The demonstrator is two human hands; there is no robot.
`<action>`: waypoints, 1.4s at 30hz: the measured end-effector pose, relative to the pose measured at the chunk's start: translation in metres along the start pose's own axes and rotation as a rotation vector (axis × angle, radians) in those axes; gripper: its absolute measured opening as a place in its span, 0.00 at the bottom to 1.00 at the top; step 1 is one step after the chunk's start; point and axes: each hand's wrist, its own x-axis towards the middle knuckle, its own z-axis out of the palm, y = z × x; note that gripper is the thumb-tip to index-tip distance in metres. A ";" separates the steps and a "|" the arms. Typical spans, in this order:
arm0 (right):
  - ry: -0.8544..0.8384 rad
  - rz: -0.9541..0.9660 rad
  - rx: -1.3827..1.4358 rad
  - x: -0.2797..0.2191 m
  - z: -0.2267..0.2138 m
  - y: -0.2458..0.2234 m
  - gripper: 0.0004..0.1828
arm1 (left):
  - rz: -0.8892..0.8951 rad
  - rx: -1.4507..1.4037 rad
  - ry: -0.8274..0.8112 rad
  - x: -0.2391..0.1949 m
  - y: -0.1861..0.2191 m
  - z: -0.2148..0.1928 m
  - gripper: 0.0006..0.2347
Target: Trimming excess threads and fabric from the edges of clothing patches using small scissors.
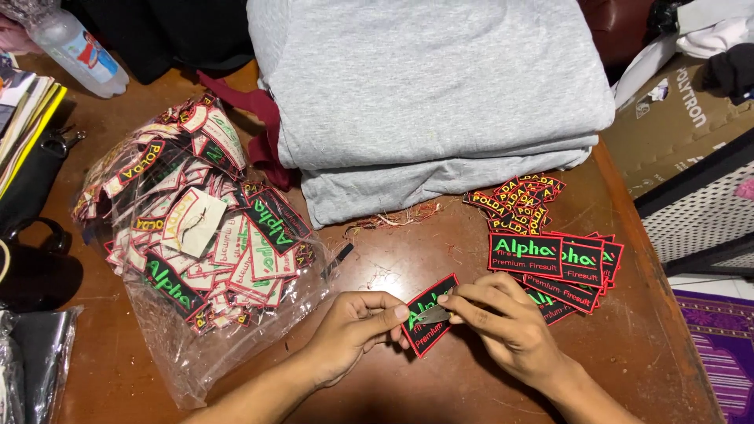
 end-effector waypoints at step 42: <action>0.039 0.036 0.118 -0.004 0.003 -0.004 0.12 | 0.070 0.092 -0.095 0.002 -0.006 -0.003 0.08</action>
